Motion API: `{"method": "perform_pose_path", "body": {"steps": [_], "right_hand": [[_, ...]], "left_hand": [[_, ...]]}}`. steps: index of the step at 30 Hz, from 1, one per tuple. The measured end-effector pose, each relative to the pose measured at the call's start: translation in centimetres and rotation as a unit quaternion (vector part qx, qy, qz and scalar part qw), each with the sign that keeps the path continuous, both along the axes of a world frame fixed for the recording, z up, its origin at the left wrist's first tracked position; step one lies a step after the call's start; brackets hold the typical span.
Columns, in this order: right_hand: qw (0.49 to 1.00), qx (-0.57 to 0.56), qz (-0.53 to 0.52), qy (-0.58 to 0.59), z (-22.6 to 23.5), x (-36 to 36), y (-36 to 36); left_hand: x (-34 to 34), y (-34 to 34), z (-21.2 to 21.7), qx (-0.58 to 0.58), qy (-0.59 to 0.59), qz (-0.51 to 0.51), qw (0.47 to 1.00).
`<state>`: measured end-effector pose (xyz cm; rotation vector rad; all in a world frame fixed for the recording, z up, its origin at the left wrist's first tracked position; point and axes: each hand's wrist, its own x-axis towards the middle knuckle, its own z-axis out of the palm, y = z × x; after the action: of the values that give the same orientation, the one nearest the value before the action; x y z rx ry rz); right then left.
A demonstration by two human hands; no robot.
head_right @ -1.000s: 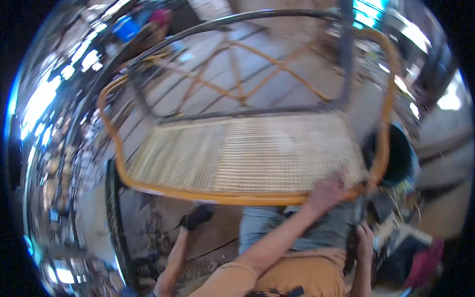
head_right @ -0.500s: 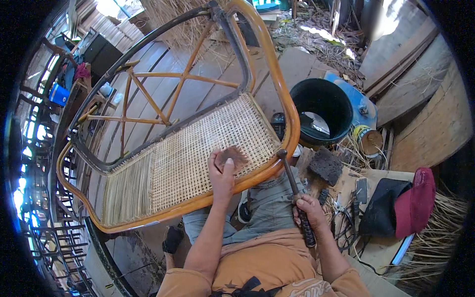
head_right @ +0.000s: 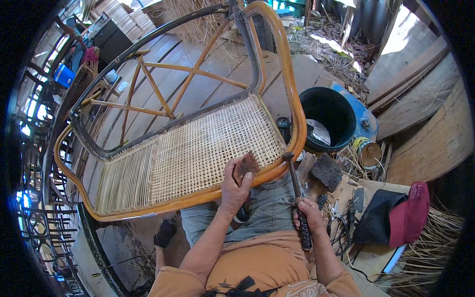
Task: Using a hammer and wood block to repair or assemble the rattan frame and cane seat of a chair.
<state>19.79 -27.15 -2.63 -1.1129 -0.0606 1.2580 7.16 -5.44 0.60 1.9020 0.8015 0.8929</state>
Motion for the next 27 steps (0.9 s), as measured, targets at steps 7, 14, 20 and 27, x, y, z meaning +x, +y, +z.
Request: {"method": "perform_pose_path", "body": {"steps": [7, 14, 20, 27], "right_hand": [[1.0, 0.006, 0.004, 0.012, 0.1, 0.0, 0.0], [1.0, 0.002, -0.009, 0.022, 0.6, 0.1, -0.1], [0.999, 0.007, -0.002, 0.032, 0.4, 0.3, -0.2], [0.999, 0.01, -0.006, 0.036, 0.4, 0.1, -0.1]], "left_hand": [[0.0, 0.3, -0.9, -0.075, -0.045, -0.005, 0.996], [0.1, 0.1, -0.8, -0.095, -0.028, 0.011, 0.995], [0.3, 0.1, -0.5, -0.177, -0.056, -0.003, 0.983], [0.6, 3.7, -0.1, -0.205, -0.106, 0.075, 0.97]]}}
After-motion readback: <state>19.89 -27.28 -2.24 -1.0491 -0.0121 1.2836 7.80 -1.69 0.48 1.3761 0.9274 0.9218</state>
